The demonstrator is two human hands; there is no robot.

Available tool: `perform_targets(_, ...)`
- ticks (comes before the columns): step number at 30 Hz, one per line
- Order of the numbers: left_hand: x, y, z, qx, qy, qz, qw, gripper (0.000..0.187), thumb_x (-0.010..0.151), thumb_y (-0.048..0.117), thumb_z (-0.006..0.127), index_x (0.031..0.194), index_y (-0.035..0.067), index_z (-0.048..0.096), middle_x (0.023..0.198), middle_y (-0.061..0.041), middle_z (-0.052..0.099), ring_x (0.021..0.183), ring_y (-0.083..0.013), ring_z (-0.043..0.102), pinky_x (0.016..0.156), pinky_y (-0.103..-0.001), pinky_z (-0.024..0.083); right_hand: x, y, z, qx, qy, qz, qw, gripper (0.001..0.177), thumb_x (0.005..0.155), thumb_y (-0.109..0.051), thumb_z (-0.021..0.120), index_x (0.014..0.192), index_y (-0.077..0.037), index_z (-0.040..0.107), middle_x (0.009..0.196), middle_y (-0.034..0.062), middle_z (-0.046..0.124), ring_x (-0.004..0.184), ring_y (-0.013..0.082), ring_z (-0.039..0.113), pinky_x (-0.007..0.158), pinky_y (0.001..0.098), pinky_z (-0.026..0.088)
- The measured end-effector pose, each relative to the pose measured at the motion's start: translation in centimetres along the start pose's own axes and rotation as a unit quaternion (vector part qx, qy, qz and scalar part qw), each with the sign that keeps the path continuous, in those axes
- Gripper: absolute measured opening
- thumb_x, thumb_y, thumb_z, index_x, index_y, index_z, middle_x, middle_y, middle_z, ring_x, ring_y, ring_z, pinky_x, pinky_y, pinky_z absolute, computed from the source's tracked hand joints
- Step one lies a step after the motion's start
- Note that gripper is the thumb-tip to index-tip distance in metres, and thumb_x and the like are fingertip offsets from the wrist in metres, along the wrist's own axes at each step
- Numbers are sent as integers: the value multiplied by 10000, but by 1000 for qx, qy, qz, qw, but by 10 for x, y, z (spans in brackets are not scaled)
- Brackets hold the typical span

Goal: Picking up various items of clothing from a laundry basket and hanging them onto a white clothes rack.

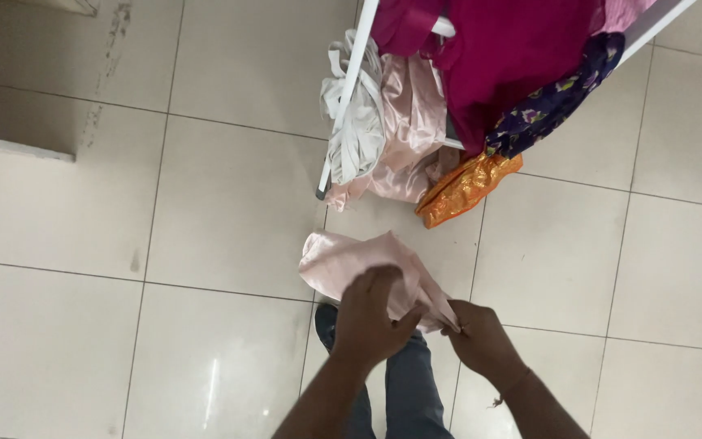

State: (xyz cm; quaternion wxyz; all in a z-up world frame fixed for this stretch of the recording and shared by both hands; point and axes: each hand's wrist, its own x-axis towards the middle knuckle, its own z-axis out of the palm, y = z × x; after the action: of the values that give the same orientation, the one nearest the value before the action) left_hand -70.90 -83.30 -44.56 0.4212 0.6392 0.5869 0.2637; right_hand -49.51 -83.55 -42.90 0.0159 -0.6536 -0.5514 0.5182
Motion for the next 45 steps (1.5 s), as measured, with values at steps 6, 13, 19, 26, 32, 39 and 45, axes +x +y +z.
perform_targets(6, 44, -1, -15, -74, -148, 151, 974, 751, 583, 346, 890, 1260, 128, 647, 1155, -81, 717, 1140, -278, 633, 1077, -621, 252, 21, -8, -36, 14, -64, -192, 979, 292, 779, 115, 648, 1014, -39, 728, 1054, 118, 748, 955, 268, 743, 818, 334, 581)
perform_targets(13, 64, -89, 41, 122, -253, -13, 960, 355, 755, 285, 797, 1091, 193, 730, 996, -42, 739, 1007, -256, 681, 993, -444, 420, 53, 4, -50, -37, 118, -244, 962, 345, 720, 138, 620, 974, -58, 749, 1070, 133, 675, 992, 277, 688, 826, 334, 559)
perform_targets(19, 54, -135, 81, -179, -86, -141, 970, 457, 802, 225, 723, 1228, 79, 645, 1110, -135, 720, 1034, -303, 726, 909, -418, 562, 83, 80, -60, 82, 205, 10, 975, 292, 926, 130, 501, 1104, 39, 713, 995, 230, 638, 854, 416, 582, 724, 453, 476)
perform_targets(26, 73, -104, 97, -171, -189, -138, 957, 677, 740, 422, 840, 1252, 54, 597, 1109, -179, 726, 1035, -344, 697, 903, -428, 529, 88, 55, -56, 490, 179, -140, 841, 379, 1004, -16, 439, 1365, 67, 522, 1294, 181, 638, 1194, 290, 660, 1018, 447, 568)
perform_targets(32, 82, -123, 114, -22, -254, -223, 941, 446, 906, 502, 686, 1030, 74, 690, 977, -176, 740, 964, -343, 704, 861, -456, 536, 112, 75, -53, 53, 237, -196, 950, 428, 1011, -147, 562, 1355, 97, 489, 1277, 251, 620, 1150, 359, 660, 980, 489, 547)
perform_targets(39, 123, -121, 135, -87, -191, -181, 961, 367, 949, 400, 661, 1058, 54, 718, 975, -186, 746, 971, -370, 698, 883, -466, 516, 209, 117, -59, -364, 212, -357, 834, 579, 927, -302, 652, 1247, 157, 502, 907, 270, 672, 860, 402, 708, 869, 542, 537)
perform_targets(45, 182, -113, 168, -226, -59, -218, 948, 433, 946, 350, 644, 1258, 52, 604, 1088, -215, 747, 1052, -393, 717, 905, -467, 560, 343, 84, -101, -346, 146, -339, 863, 608, 1052, -224, 550, 1509, 130, 363, 899, 196, 710, 843, 388, 681, 934, 559, 488)
